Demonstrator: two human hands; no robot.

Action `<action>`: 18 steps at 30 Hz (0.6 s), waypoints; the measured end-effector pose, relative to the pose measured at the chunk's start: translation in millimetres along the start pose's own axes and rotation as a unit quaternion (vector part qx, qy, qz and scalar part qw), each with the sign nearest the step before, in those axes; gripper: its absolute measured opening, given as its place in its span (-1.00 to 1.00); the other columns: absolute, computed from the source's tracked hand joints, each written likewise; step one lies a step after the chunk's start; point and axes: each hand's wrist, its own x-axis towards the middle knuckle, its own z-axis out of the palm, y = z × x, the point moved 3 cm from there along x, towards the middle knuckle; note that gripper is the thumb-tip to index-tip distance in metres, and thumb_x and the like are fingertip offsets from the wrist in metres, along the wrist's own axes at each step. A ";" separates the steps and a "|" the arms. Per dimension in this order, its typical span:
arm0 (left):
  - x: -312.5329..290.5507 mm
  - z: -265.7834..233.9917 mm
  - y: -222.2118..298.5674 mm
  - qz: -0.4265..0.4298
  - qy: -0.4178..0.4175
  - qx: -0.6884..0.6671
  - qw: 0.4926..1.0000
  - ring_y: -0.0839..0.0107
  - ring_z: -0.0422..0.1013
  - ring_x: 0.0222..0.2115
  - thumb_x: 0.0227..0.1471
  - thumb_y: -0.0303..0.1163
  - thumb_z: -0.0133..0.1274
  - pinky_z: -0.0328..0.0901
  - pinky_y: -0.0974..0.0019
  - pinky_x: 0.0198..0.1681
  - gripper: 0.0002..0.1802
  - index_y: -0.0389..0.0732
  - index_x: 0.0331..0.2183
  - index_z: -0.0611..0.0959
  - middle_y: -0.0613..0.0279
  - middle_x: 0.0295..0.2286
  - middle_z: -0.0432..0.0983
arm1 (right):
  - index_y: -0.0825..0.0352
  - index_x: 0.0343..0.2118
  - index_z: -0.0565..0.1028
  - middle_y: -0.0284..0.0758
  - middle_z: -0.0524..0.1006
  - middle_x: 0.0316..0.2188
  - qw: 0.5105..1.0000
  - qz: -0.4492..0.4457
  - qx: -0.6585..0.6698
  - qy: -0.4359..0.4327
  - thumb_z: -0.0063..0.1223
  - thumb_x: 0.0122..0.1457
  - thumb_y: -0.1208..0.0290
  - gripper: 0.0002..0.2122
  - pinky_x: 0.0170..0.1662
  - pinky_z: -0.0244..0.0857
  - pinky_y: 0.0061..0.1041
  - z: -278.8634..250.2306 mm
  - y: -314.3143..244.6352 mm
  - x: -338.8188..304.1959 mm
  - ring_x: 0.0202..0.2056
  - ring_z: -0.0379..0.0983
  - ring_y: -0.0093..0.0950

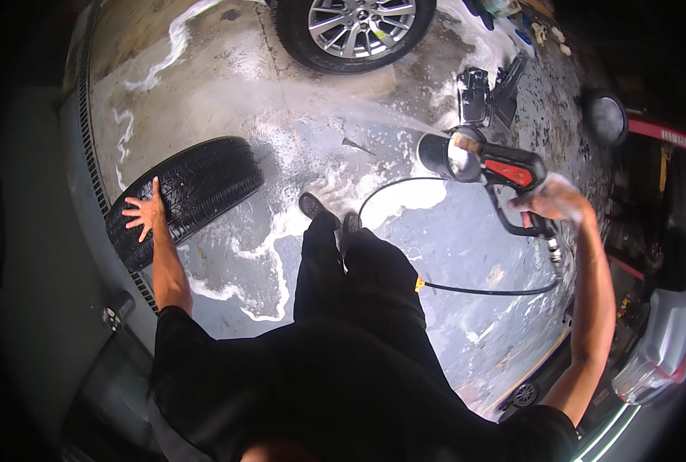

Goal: The person uses a pressure washer to clean car tires and the garage floor. They handle a tire, rolling it to spray both sides, then move it aside. The person continues to spray the floor and the underside of a raised vehicle.

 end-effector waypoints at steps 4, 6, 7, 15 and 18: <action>1.5 1.0 -1.0 -0.009 -0.009 0.003 1.000 -0.34 -0.52 0.30 -0.35 0.70 -0.13 -0.48 -0.79 -0.02 0.42 0.09 0.35 -0.19 0.04 0.35 -0.47 | 0.27 -0.07 0.51 -0.35 0.49 -0.71 0.998 0.025 0.058 0.010 0.20 0.10 0.29 -0.66 -0.60 0.31 -0.52 77.9 65.6 38.3 -0.71 0.38 -0.61; 3.4 1.3 -3.1 -0.008 -0.013 0.002 1.000 -0.33 -0.51 0.30 -0.35 0.69 -0.11 -0.48 -0.79 -0.01 0.42 0.08 0.35 -0.18 0.03 0.35 -0.47 | 0.25 0.05 0.43 -0.38 0.46 -0.70 0.999 -0.011 -0.001 0.047 0.21 0.09 0.29 -0.56 -0.56 0.35 -0.49 133.5 103.8 69.4 -0.70 0.38 -0.58; 2.0 -1.7 -1.7 -0.009 -0.012 -0.001 1.000 -0.32 -0.51 0.30 -0.35 0.69 -0.10 -0.48 -0.79 -0.01 0.42 0.08 0.35 -0.18 0.03 0.35 -0.47 | 0.27 0.04 0.42 -0.35 0.49 -0.66 0.999 -0.015 0.028 0.032 0.21 0.08 0.32 -0.56 -0.49 0.38 -0.44 151.4 98.3 74.7 -0.64 0.42 -0.51; 13.2 10.1 -11.8 0.021 -0.012 -0.008 1.000 -0.31 -0.55 0.30 -0.40 0.70 -0.07 -0.47 -0.75 0.02 0.43 0.16 0.35 -0.18 0.08 0.36 -0.49 | 0.20 -0.01 0.47 -0.16 0.59 -0.32 0.991 -0.051 0.121 -0.006 0.22 -0.01 0.43 -0.57 -0.17 0.41 -0.34 273.3 86.3 127.7 -0.29 0.54 -0.30; 13.7 12.6 -12.1 0.014 0.000 0.003 1.000 -0.28 -0.52 0.31 -0.40 0.69 -0.05 -0.46 -0.73 0.05 0.42 0.18 0.35 -0.14 0.09 0.36 -0.46 | 0.24 -0.16 0.55 -0.23 0.57 -0.52 0.978 -0.034 0.199 -0.052 0.29 -0.03 0.41 -0.68 -0.37 0.40 -0.37 308.7 91.0 157.6 -0.53 0.50 -0.42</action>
